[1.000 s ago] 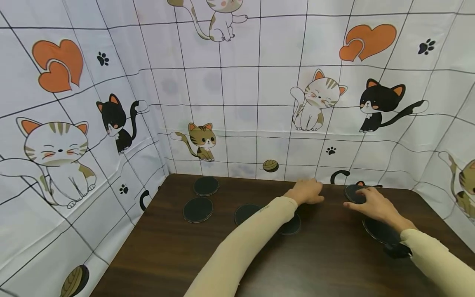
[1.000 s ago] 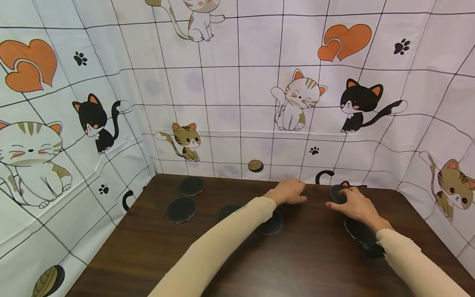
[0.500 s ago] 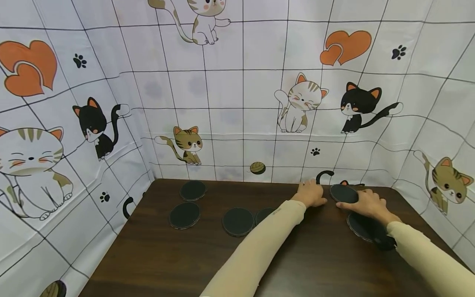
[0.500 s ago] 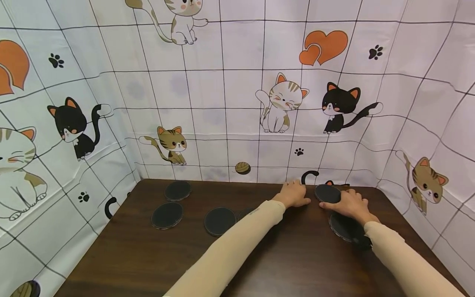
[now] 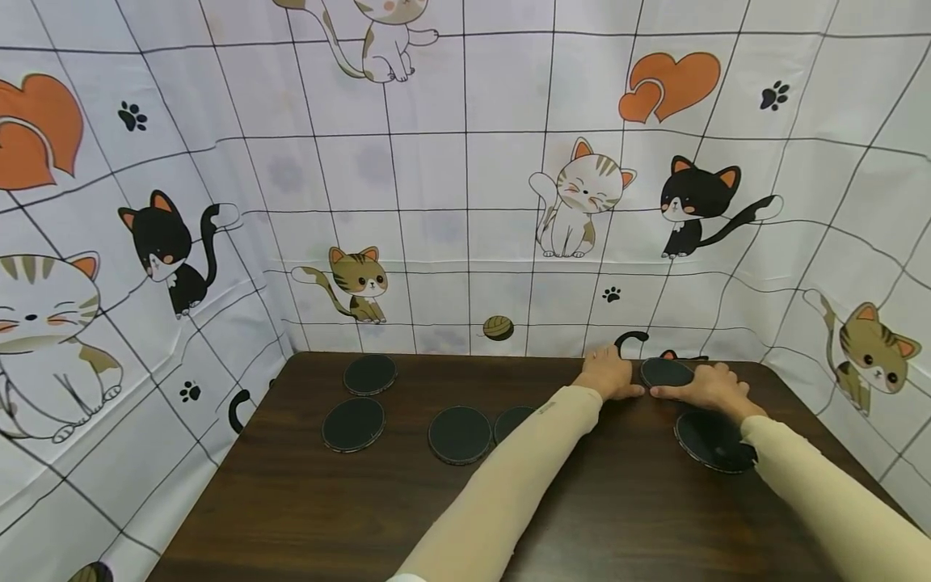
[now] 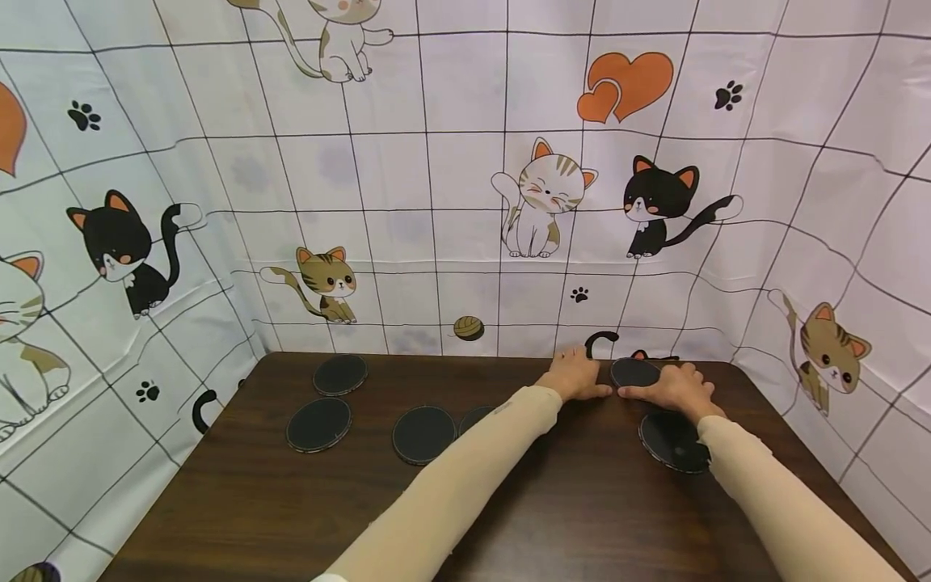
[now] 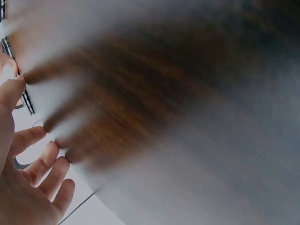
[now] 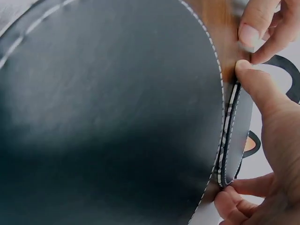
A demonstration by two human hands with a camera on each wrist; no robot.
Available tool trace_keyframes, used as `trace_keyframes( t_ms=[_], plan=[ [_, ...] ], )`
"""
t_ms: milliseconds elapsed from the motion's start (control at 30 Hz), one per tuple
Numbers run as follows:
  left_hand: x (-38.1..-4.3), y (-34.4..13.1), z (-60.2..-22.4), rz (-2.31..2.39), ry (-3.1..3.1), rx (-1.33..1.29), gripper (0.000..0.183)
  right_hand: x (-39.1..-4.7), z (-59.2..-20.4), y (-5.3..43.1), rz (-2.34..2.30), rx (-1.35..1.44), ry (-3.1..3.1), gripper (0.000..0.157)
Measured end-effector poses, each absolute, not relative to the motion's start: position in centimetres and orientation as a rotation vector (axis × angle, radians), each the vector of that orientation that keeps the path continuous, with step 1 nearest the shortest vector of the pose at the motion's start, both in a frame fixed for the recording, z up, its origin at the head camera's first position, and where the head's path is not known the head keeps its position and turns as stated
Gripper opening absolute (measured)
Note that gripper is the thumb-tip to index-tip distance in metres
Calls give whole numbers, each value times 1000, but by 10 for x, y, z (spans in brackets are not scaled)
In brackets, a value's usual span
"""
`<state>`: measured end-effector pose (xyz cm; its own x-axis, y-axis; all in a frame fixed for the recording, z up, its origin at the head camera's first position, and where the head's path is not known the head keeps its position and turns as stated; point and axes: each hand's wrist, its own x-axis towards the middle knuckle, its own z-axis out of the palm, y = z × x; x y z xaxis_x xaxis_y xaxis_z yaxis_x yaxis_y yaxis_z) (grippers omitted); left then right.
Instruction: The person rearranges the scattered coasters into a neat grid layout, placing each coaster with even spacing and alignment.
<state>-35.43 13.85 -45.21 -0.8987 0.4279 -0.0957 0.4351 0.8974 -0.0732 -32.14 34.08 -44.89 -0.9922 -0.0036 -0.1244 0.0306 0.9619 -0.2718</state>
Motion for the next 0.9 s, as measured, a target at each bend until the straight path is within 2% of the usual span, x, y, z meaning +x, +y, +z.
trace_keyframes(
  t_ms=[900],
  plan=[
    [-359,135,-454,-39,2961,719,61,-317,-465,348,-426,-196,3131,111]
  ],
)
